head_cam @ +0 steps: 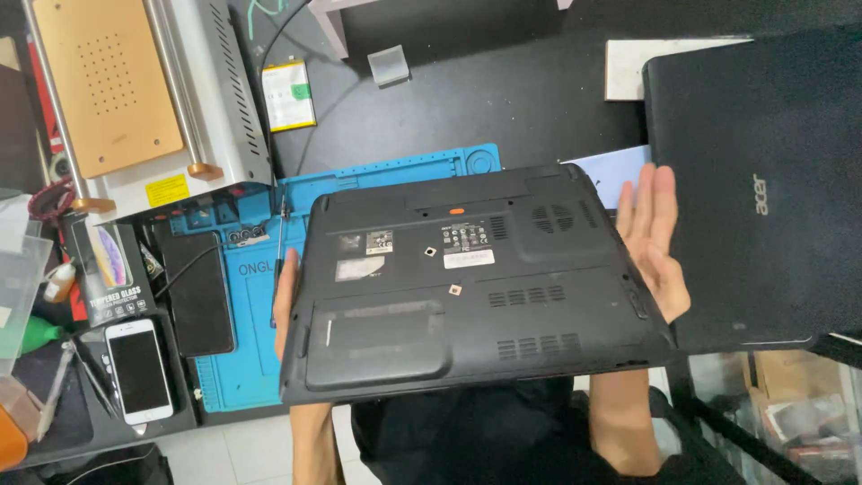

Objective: The person uses a screwdriver to remove screws from the bottom of a black Acer laptop. They then remove the optical drive, flip the laptop over, and proceed to unscrew the bottom panel of a second laptop.

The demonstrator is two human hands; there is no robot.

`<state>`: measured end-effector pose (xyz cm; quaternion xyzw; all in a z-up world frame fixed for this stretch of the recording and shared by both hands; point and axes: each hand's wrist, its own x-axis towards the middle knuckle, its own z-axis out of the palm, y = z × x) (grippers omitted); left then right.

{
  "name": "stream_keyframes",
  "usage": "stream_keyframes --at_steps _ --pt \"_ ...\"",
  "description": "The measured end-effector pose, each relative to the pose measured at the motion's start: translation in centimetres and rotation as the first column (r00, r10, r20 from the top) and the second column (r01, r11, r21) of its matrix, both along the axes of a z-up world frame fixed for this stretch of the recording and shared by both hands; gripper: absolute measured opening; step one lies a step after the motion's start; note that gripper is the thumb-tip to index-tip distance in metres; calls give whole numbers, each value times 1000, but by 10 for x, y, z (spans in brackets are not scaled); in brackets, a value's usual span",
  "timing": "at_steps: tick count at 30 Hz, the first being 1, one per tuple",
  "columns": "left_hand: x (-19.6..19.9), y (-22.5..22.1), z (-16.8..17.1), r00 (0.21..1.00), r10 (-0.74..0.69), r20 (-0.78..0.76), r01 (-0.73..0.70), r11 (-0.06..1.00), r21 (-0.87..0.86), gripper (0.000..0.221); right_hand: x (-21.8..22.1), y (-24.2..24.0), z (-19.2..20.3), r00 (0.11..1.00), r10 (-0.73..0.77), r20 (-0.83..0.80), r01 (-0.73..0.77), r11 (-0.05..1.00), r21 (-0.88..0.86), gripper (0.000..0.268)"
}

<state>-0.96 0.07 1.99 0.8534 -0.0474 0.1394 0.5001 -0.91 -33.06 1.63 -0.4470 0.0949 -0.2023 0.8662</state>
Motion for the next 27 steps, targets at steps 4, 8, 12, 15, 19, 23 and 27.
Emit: stream_keyframes --at_steps 4,8,12,15,19,23,27 --pt "-14 16 -4 971 -126 -204 70 962 -264 84 -11 -9 -5 974 132 -181 -102 980 168 75" --pt "-19 25 -32 938 -232 -257 81 869 -488 86 -10 -20 -20 923 242 -299 -225 970 93 72" --pt "-31 43 -58 908 -183 -378 -160 681 -715 76 -11 -20 -23 906 271 -325 -289 957 -9 74" --pt "-34 54 -61 857 -252 -449 -282 500 -819 76 -11 -25 -41 913 269 -306 -291 956 -29 78" --pt "-18 37 -48 796 -187 -575 -391 567 -725 70 -10 -29 -49 902 276 -330 -364 900 -241 85" --pt "0 4 -32 841 94 -533 -194 972 -135 67 -5 -34 -58 914 268 -304 -371 853 -366 90" --pt "6 -6 -19 895 209 -393 -184 978 102 68 8 -30 -51 915 275 -297 -385 815 -433 90"
